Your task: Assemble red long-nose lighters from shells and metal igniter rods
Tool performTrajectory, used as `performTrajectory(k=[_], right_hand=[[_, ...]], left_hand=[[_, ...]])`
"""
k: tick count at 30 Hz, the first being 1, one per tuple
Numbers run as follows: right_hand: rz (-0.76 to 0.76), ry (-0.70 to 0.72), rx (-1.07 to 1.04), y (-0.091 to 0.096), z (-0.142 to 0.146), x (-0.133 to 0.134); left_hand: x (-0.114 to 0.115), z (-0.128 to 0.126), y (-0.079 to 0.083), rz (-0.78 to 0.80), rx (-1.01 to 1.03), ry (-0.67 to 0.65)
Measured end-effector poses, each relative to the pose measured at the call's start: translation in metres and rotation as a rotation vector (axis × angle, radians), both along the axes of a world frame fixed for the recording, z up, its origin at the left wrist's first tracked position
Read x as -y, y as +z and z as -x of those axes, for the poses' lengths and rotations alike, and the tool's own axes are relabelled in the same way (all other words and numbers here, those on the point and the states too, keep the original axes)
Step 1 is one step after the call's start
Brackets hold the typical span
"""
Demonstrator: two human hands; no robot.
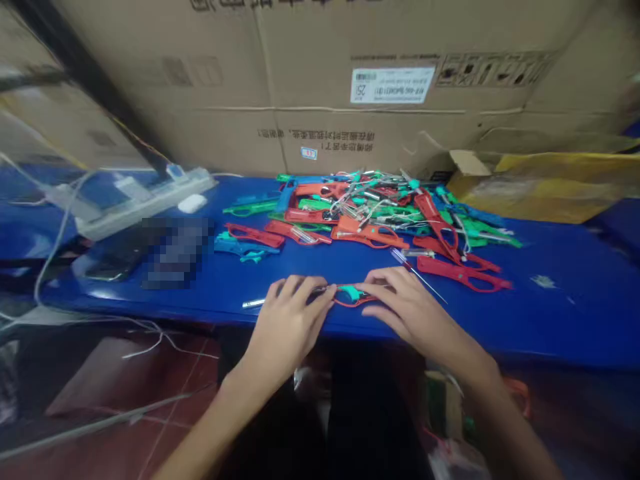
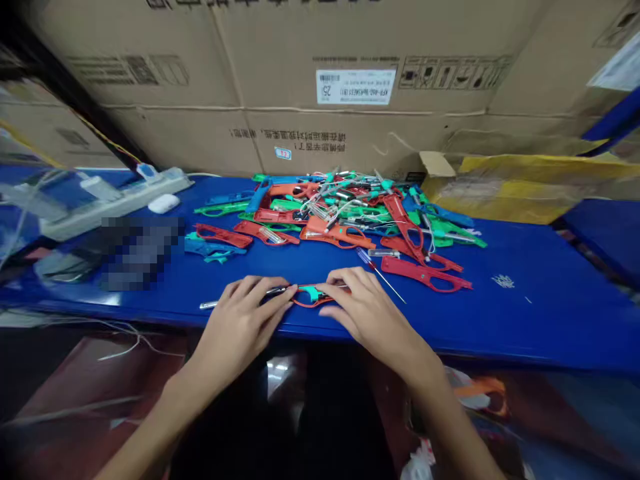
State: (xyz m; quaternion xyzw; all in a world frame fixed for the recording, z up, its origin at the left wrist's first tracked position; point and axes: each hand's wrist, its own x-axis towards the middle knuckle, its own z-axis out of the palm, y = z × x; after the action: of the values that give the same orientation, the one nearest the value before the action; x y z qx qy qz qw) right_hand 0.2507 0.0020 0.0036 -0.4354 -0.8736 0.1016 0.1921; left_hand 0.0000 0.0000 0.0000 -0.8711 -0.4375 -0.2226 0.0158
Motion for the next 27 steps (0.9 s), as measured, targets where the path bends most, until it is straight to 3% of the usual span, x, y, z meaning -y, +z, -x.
performTrajectory(k=[5,11,27], right_hand=[[-0.005,0.002,0.007,0.000,0.002,-0.001],[-0.032,-0.007,-0.015,-0.001,0.002,0.002],[0.045,-0.005,-0.077,0.000,0.002,0.001]], left_hand=[[-0.010,0.020,-0.001,0.006,0.149,-0.153],[-0.009,0.022,-0.004,0.038,0.274,-0.042],[-0.016,0.018,-0.003,0.088,0.287,-0.033]])
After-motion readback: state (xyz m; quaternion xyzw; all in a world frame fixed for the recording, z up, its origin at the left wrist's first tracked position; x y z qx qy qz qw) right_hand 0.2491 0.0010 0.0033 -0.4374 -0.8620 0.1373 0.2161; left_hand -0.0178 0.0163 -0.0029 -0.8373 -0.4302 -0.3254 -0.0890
